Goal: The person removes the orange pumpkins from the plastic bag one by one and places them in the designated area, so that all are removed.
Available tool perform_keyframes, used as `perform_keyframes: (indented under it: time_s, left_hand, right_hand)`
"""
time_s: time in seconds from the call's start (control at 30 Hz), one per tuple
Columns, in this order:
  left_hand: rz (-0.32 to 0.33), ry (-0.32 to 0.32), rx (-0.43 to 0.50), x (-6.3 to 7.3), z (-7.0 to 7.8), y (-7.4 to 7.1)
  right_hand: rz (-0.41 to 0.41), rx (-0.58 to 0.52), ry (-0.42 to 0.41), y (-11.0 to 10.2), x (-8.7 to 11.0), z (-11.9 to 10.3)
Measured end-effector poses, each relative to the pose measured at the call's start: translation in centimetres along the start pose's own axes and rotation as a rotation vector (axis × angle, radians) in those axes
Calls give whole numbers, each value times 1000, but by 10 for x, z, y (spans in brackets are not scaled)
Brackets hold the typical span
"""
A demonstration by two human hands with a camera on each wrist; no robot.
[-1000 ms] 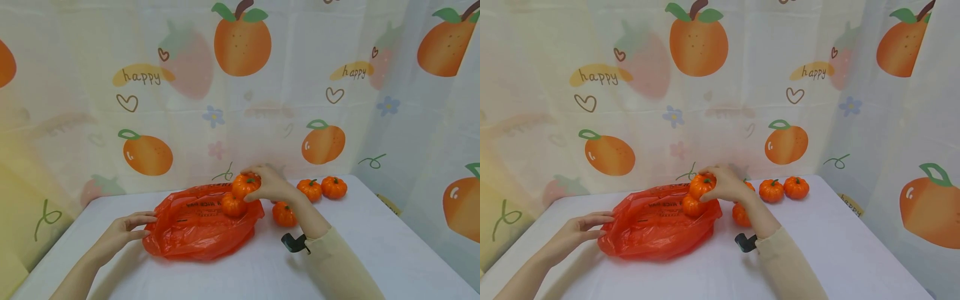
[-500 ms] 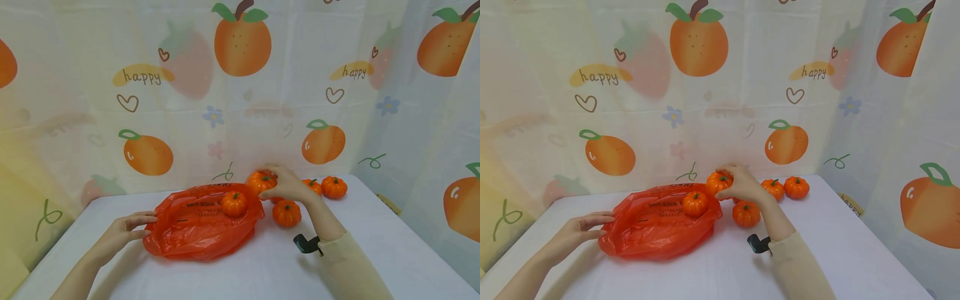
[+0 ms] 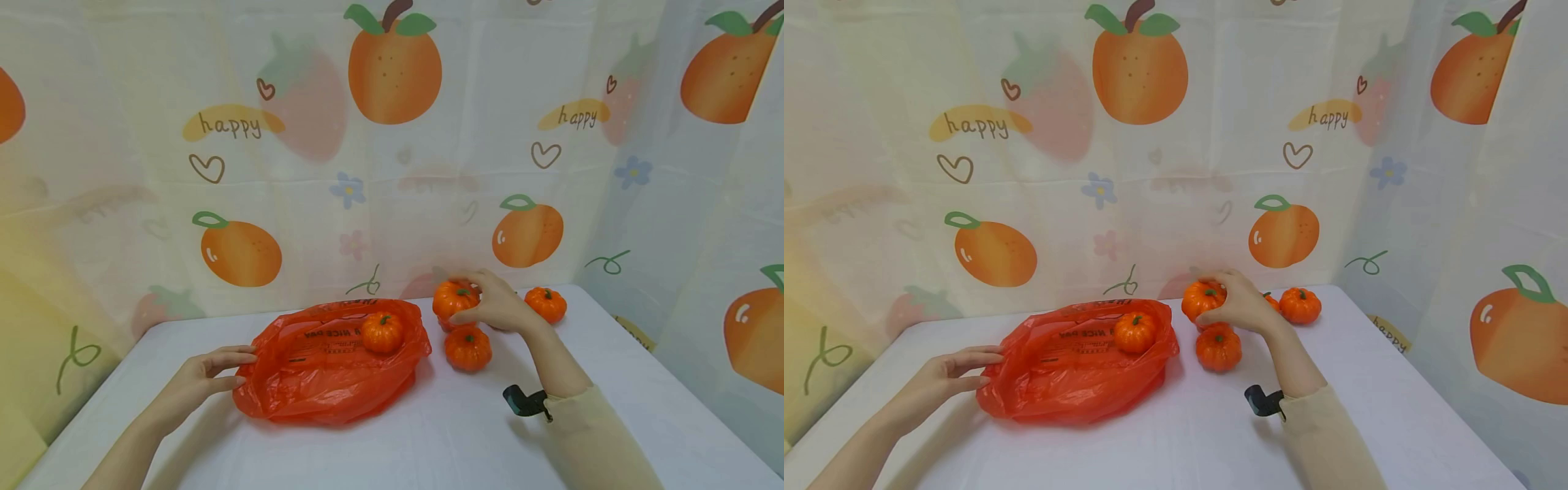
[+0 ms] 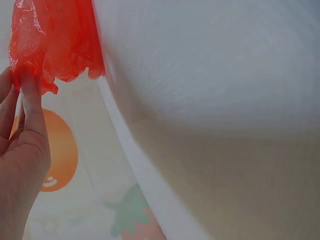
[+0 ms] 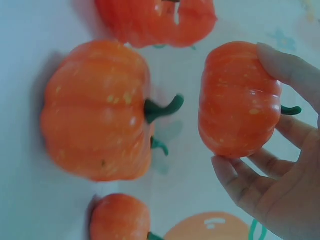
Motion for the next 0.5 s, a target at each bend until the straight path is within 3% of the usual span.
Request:
perform_keyframes:
  time_s: [0.5]
  left_hand:
    - [11,24,2,2,1,1]
  right_hand:
    - [27,-11,55,-15,18,41]
Point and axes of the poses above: each hand's wrist, its own x-axis away from the middle knuckle, its own y-axis out of the palm, z = x × y, the point moved 6 cm from there along -x, towards the middle knuckle, and after that the axes turned 1 degree about -y, right-handed, at the moved point
